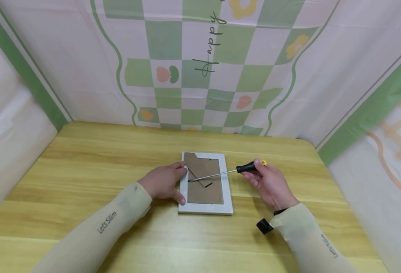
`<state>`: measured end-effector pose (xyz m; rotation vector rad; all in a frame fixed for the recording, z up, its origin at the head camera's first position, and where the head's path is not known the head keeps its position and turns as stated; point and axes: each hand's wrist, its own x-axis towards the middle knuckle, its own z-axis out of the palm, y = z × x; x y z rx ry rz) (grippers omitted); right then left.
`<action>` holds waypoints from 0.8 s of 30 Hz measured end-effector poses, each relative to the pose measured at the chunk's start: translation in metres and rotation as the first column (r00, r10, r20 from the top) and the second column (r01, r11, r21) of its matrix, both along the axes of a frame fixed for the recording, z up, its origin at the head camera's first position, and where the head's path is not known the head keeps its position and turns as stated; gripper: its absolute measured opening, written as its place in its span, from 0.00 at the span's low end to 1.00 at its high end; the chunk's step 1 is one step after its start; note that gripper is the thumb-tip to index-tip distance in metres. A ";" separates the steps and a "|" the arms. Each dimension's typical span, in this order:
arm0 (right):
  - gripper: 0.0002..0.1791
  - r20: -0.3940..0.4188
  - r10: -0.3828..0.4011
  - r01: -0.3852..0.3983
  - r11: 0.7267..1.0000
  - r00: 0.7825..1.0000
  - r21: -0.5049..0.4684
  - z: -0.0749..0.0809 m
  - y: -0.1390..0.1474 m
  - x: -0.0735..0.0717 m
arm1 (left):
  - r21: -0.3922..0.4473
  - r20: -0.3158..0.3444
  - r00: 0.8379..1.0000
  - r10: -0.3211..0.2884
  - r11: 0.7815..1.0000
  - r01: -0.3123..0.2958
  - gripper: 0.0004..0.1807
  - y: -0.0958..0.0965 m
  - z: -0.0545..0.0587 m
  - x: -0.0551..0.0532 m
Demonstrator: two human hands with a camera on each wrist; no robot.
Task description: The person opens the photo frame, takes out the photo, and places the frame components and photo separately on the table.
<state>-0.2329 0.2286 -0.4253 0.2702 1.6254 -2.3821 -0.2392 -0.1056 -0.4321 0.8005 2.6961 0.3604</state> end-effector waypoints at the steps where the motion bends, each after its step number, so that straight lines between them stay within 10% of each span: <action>1: 0.21 0.003 -0.003 0.003 1.000 1.000 0.000 0.000 0.000 0.000 | 0.000 -0.001 1.000 -0.001 1.000 0.001 0.53 0.000 0.000 0.000; 24: 0.28 -0.135 -0.014 0.047 0.967 0.991 0.249 0.023 -0.019 0.002 | 0.000 -0.009 1.000 -0.008 1.000 0.008 0.53 0.000 -0.001 -0.001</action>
